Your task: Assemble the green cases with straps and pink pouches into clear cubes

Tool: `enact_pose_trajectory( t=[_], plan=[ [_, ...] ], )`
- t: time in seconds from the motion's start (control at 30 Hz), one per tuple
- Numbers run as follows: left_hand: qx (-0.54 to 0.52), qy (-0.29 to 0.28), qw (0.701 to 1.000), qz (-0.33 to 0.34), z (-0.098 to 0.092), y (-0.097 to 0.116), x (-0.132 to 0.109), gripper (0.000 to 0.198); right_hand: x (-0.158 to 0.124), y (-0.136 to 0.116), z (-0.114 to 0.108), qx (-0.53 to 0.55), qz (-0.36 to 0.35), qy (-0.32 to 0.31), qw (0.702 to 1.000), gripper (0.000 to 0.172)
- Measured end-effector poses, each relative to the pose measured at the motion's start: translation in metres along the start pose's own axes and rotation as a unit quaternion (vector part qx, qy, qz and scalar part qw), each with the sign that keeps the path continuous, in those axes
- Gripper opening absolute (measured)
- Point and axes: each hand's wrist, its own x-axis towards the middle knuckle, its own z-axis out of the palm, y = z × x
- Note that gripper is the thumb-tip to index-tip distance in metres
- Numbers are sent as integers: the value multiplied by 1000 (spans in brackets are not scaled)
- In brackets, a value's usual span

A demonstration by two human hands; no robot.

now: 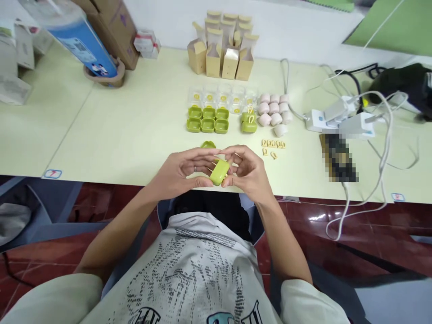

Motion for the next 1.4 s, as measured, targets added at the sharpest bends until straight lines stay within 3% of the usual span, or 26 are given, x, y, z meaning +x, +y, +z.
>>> enact_pose_trajectory(
  t=[0.23,0.43,0.63,0.83,1.0,1.1,1.23,1.33,1.4],
  plan=[
    [-100,-65,988,-101,-3,6,5,88,-5,-4,-3,62,20,-94,993,64],
    [-163,-91,963,-195,-18,-2,14,76,-1,2,11,170,95,-171,966,49],
    [-162,-82,966,-182,-23,-11,22,56,-1,11,28,300,178,-102,931,45],
    [-261,-54,932,-246,-19,-8,27,68,6,10,27,392,258,-86,879,52],
    [-241,-50,922,-299,-21,-4,28,79,11,14,28,416,355,-65,834,50],
    [-177,-44,945,-272,-16,0,28,63,10,16,31,424,367,-2,828,36],
    [64,12,992,-112,-3,3,25,45,8,14,35,423,343,69,836,23],
    [244,27,969,-12,5,1,23,49,7,14,38,441,351,51,824,27],
    [295,35,954,31,8,-3,23,52,8,14,38,443,358,34,821,34]
  ],
)
